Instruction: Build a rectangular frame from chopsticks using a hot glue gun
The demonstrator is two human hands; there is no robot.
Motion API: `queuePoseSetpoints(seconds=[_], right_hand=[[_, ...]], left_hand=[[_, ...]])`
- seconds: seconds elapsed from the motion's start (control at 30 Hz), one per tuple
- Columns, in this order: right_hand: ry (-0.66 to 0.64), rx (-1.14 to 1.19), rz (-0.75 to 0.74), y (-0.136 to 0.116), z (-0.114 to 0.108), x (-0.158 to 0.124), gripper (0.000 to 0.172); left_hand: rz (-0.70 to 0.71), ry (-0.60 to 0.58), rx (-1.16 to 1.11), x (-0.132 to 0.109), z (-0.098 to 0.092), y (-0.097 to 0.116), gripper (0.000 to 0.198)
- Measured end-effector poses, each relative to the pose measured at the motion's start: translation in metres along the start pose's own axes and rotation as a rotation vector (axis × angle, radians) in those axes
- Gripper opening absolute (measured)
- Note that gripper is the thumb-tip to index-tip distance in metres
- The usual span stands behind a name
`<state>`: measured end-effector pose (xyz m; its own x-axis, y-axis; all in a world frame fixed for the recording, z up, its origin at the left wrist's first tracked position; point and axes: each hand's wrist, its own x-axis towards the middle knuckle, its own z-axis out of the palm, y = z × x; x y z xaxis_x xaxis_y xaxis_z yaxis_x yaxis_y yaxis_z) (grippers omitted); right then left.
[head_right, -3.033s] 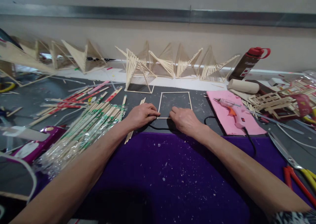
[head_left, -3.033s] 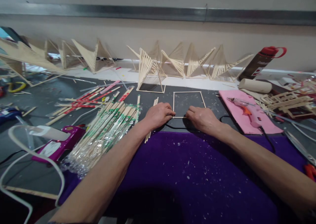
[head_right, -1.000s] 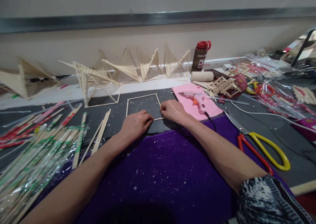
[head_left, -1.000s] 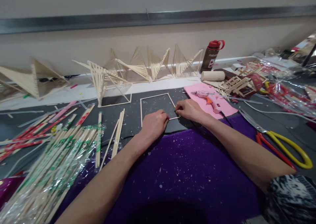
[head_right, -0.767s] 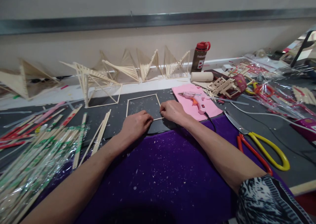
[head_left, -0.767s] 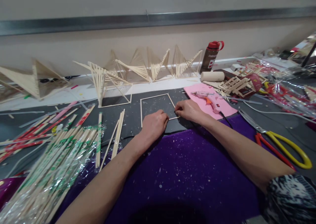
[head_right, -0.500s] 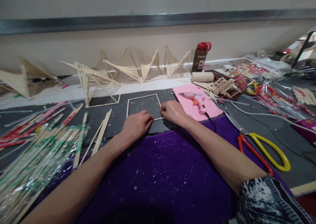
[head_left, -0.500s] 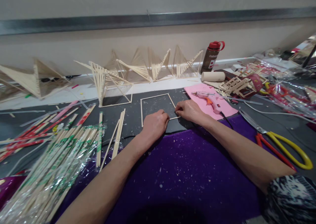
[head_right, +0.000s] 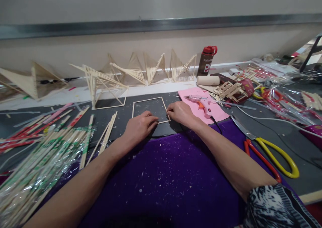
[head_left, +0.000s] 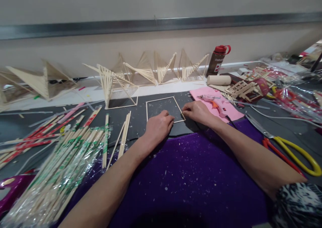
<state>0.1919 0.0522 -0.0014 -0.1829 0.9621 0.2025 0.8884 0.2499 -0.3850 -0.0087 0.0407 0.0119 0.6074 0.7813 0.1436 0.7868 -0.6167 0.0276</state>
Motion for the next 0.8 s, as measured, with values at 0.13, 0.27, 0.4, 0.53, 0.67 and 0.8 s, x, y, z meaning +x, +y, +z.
queuePoseSetpoints(seconds=[0.13,0.27,0.4,0.53,0.67,0.8], right_hand=[[-0.017,0.028,-0.039,0.003,-0.011,-0.001,0.018],[-0.124,-0.043,-0.09,0.001,-0.02,-0.004,0.019],[-0.201,-0.164,-0.159,-0.003,-0.019,-0.006,0.026],[-0.232,-0.216,-0.159,-0.003,-0.016,-0.008,0.024],[-0.256,-0.203,-0.173,-0.001,-0.019,-0.007,0.022],[-0.279,-0.196,-0.19,0.002,-0.025,-0.007,0.017]], left_hand=[[-0.116,0.048,-0.01,-0.003,-0.023,-0.029,0.027],[-0.26,0.006,0.03,-0.006,-0.032,-0.062,0.026],[-0.313,-0.041,-0.001,-0.007,-0.023,-0.073,0.03],[-0.316,-0.041,-0.019,-0.007,-0.015,-0.073,0.031],[-0.251,0.014,-0.038,-0.007,-0.018,-0.06,0.028],[-0.089,0.012,-0.056,-0.008,-0.015,-0.031,0.025]])
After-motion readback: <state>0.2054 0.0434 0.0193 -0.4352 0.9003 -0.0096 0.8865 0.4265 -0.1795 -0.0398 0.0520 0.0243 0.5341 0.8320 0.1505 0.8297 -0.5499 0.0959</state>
